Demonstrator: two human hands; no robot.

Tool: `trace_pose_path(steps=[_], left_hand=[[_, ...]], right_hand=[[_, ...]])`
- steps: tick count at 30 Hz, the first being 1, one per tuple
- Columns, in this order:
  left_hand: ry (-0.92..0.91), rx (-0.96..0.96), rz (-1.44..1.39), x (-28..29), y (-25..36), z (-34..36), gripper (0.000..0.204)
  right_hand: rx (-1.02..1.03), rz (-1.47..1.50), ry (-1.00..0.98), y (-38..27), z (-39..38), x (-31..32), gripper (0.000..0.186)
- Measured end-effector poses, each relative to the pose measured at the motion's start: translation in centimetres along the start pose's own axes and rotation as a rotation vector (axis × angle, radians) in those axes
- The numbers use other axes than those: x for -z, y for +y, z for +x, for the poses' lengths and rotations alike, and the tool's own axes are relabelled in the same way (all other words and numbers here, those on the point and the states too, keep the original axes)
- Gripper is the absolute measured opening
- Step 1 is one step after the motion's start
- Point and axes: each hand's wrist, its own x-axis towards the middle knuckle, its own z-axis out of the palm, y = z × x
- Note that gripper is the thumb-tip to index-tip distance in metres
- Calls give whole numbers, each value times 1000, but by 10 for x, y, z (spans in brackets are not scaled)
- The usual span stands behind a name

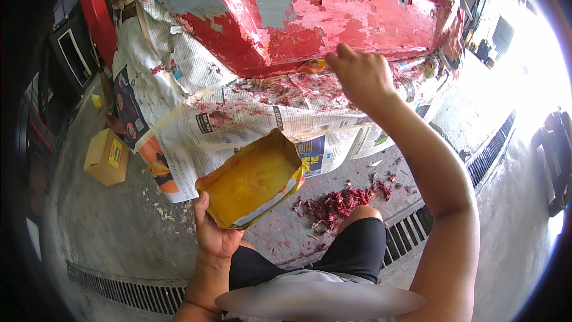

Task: The person scrapes red paint residue from a gray car part using a scraper and a cloth, then pours yellow paint into a tray and applies it with a brush to the same part. The part is masked with newspaper and tape during the process.

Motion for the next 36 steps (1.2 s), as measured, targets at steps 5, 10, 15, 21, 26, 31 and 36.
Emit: trace_pose_path(steps=[5, 10, 15, 21, 26, 31, 36], left_hand=[[-8, -18, 16, -3, -4, 2, 68], [-38, -27, 32, -11, -8, 7, 68], [-27, -37, 37, -15, -7, 8, 67], [-9, -28, -4, -17, -13, 11, 68], [-31, -13, -5, -22, -13, 11, 66], [-6, -21, -28, -19, -15, 10, 66], [-21, 2, -13, -21, -17, 12, 68]], right_hand=[[-86, -22, 148, 27, -24, 0, 16], [-10, 11, 80, 17, -27, -22, 18], [-153, 30, 174, 39, -30, -23, 16], [-116, 168, 244, 36, -46, -34, 21], [-367, 163, 126, 64, -31, -49, 19], [-347, 278, 399, 75, -44, -27, 13], [-228, 421, 359, 45, -31, -41, 10]])
